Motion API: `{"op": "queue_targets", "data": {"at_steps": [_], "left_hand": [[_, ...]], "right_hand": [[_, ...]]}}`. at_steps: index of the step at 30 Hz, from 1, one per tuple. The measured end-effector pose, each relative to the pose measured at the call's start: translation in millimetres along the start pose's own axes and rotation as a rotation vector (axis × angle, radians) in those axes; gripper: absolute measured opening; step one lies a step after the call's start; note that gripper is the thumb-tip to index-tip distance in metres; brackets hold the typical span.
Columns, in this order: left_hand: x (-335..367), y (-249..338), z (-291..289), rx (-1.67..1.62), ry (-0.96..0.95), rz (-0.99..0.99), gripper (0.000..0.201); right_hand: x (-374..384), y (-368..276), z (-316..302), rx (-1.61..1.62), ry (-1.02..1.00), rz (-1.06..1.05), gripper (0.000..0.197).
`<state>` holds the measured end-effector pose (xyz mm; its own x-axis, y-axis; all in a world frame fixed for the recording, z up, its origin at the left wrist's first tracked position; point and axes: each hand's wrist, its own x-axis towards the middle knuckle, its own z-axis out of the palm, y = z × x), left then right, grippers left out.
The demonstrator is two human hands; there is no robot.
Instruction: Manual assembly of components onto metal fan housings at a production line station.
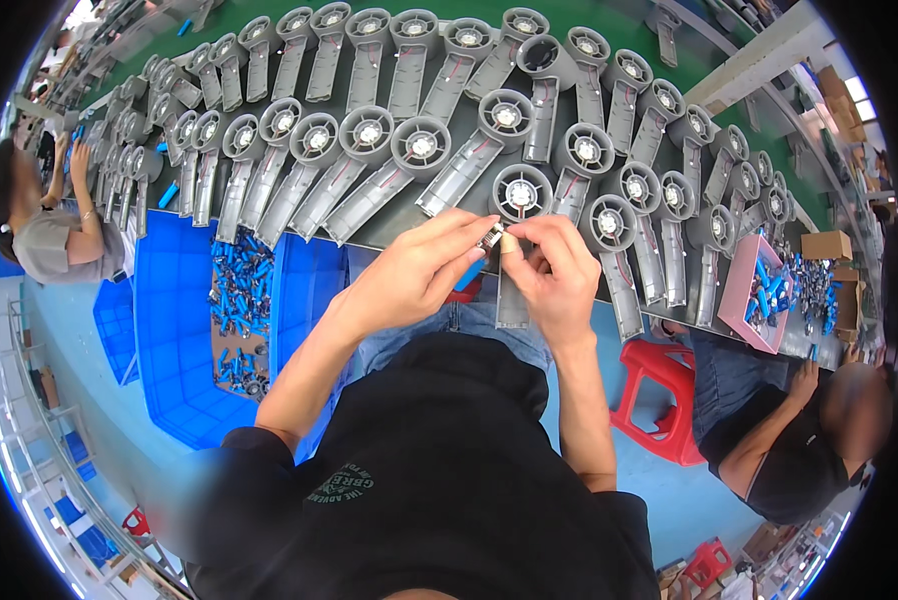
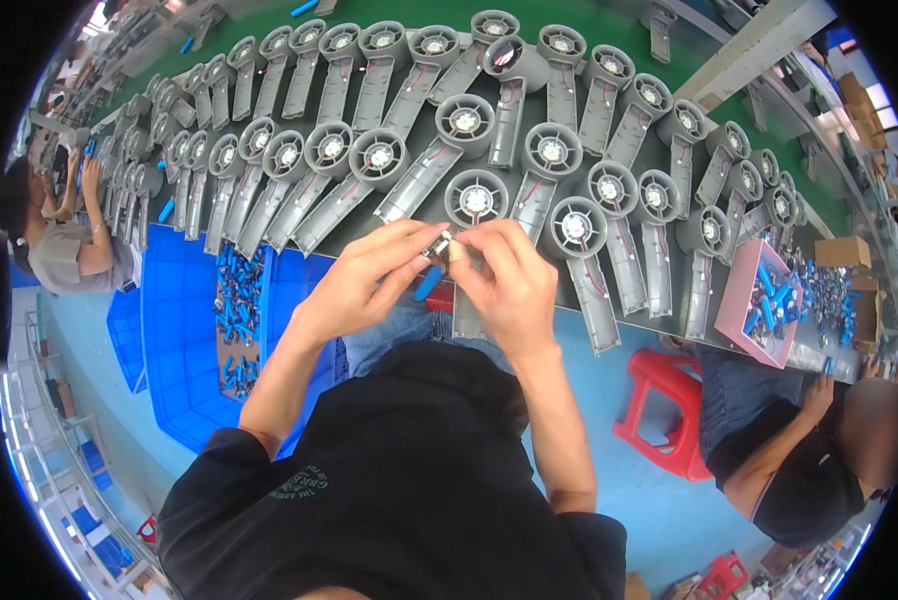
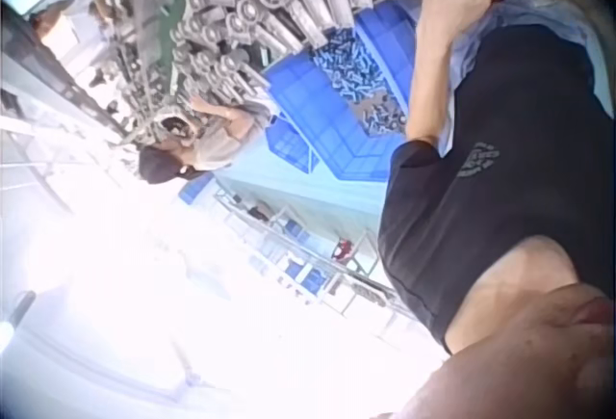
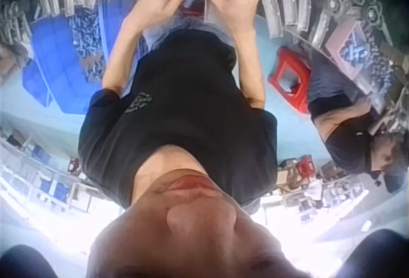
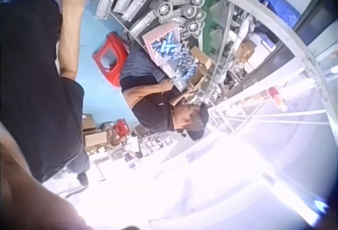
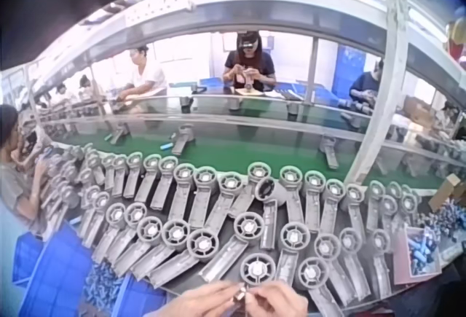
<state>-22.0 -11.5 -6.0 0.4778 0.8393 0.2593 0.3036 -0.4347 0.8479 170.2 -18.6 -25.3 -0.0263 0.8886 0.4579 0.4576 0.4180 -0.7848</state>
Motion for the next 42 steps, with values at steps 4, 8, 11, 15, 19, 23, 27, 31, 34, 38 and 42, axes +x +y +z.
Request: {"op": "queue_targets", "data": {"at_steps": [4, 8, 11, 15, 19, 23, 27, 31, 34, 38, 42], "left_hand": [[-0.3, -0.1, -0.3, 0.022, 0.01, 0.018, 0.036], [1.2, -0.6, -2.5, 0.086, 0.001, 0.054, 0.036], [2.1, 1.1, -0.7, 0.007, 0.006, -0.006, 0.035], [3.1, -4.1, -1.1, 0.016, 0.009, 0.066, 0.033], [6.1, -5.9, -4.3, -0.005, -0.033, 0.057, 0.032], [8.7, -7.2, -6.5, -0.011, -0.053, 0.078, 0.032], [7.3, -6.2, -4.4, -0.019, -0.038, 0.084, 0.032], [9.2, -4.7, -3.1, -0.022, -0.024, 0.053, 0.031], [8.2, -4.4, -6.7, -0.006, -0.034, 0.045, 0.031], [11.2, -6.0, -6.5, 0.0, -0.063, 0.079, 0.03], [8.5, -12.4, -1.0, -0.008, -0.043, 0.121, 0.032]], "right_hand": [[5.3, 4.6, -3.7, -0.062, -0.075, -0.109, 0.015], [7.5, 5.2, -5.0, -0.077, -0.098, -0.143, 0.016], [9.3, 6.3, -3.2, -0.059, -0.106, -0.132, 0.016], [13.3, 8.4, -4.9, -0.087, -0.138, -0.24, 0.017], [17.8, 10.3, -6.7, -0.102, -0.154, -0.3, 0.018], [22.1, 10.6, -7.9, -0.124, -0.15, -0.347, 0.019], [19.4, 12.6, -8.8, -0.115, -0.154, -0.378, 0.019], [19.6, 12.5, -8.1, -0.113, -0.186, -0.336, 0.02], [22.6, 12.9, -5.1, -0.127, -0.184, -0.384, 0.02], [23.8, 17.5, -8.6, -0.091, -0.199, -0.387, 0.021], [21.3, 17.2, -8.5, -0.099, -0.187, -0.408, 0.023]]}}
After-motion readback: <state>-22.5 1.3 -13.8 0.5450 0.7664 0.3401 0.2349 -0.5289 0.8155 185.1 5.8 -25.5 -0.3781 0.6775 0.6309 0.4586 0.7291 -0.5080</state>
